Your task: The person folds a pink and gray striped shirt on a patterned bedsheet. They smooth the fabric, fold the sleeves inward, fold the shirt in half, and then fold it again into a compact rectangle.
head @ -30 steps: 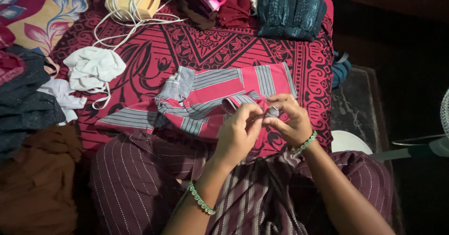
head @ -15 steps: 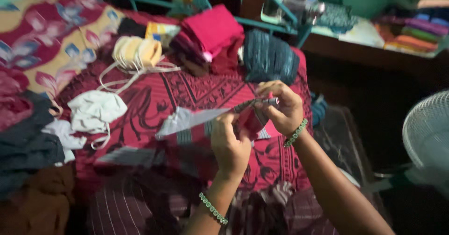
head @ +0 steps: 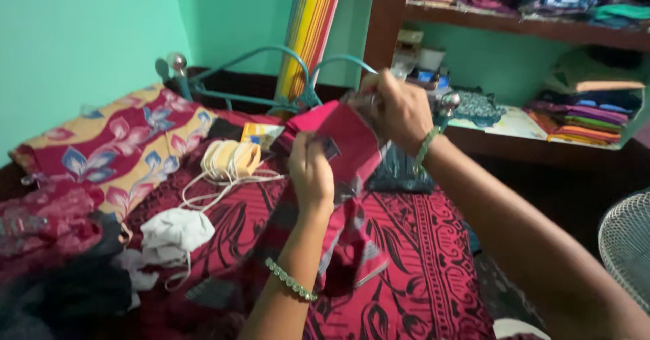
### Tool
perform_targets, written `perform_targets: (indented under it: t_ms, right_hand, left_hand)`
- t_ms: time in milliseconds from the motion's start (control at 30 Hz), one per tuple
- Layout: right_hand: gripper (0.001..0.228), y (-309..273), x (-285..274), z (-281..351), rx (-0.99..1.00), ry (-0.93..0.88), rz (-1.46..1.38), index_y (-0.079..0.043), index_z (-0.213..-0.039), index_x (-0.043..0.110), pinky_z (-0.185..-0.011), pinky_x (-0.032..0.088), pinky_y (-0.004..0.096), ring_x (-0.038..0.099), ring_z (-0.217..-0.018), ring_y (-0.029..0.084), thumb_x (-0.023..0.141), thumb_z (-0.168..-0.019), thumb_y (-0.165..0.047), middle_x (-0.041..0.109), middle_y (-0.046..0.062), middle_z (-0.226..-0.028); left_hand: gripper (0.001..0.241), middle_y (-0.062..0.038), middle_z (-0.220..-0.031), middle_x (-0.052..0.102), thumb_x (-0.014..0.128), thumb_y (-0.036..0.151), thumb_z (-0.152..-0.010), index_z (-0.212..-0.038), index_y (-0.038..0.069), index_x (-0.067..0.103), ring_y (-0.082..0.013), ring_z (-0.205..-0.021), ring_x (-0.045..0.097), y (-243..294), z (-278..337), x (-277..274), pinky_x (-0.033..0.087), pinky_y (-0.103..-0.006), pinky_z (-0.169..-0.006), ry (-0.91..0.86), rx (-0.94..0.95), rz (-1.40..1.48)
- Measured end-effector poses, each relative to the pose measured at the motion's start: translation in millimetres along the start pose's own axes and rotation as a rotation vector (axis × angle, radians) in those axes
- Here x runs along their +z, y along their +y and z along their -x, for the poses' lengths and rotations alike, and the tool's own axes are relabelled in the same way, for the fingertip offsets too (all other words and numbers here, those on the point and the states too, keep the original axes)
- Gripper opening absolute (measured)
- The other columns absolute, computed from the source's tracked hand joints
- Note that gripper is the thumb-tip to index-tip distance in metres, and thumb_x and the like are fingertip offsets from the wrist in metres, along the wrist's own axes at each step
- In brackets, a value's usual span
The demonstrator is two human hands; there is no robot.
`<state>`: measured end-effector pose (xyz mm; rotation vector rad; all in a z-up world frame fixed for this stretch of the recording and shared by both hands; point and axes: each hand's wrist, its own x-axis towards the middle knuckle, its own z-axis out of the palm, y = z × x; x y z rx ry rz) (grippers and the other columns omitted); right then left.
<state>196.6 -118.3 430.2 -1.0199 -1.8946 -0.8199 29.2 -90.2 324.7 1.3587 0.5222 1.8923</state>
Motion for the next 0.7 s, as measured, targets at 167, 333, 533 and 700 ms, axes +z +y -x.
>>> perform_targets:
  t_ms: [167, 333, 533, 700]
  right_hand:
    - [0.032, 23.4, -20.8, -66.0, -0.084, 0.187, -0.065, -0.008, -0.114, 0.057, -0.072, 0.062, 0.032, 0.079, -0.085, 0.022, 0.08, -0.103, -0.028, 0.075, 0.007, -0.095]
    - [0.038, 32.0, -34.6, -63.6, -0.113, 0.206, 0.134, -0.007, -0.104, 0.063, -0.066, 0.059, 0.035, 0.075, -0.075, 0.025, 0.09, -0.096, -0.032, 0.073, 0.01, -0.085]
    - [0.035, 41.6, -46.2, -45.3, -0.103, 0.15, 0.119, -0.007, -0.103, 0.063, -0.069, 0.059, 0.034, 0.076, -0.078, 0.024, 0.089, -0.095, -0.029, 0.073, 0.008, -0.086]
    - [0.034, 49.5, -50.0, -40.5, -0.035, 0.209, 0.065, -0.006, -0.103, 0.064, -0.07, 0.059, 0.034, 0.076, -0.078, 0.023, 0.089, -0.096, -0.027, 0.074, 0.01, -0.089]
  left_hand:
    - [0.024, -0.016, -0.087, 0.067, 0.059, 0.012, -0.092, -0.114, 0.002, 0.057, -0.0325, -0.075, 0.069, 63.6, -8.4, 38.5, 0.054, -0.0437, -0.067, -0.047, 0.161, -0.282]
    - [0.021, -0.021, -0.088, 0.065, 0.059, 0.004, -0.087, -0.108, 0.003, 0.063, -0.0407, -0.079, 0.065, 82.6, 5.4, 31.1, 0.053, -0.0493, -0.069, -0.121, 0.464, -0.7]
    - [0.014, -0.02, -0.092, 0.067, 0.061, 0.007, -0.096, -0.108, 0.0, 0.067, -0.0407, -0.084, 0.066, 65.1, 51.9, 22.7, 0.053, -0.0467, -0.072, -0.109, 0.412, -0.47]
    - [0.019, -0.023, -0.096, 0.069, 0.06, 0.008, -0.099, -0.113, -0.001, 0.067, -0.0417, -0.089, 0.067, 27.8, 85.6, 19.6, 0.053, -0.0458, -0.076, -0.125, 0.271, -0.387]
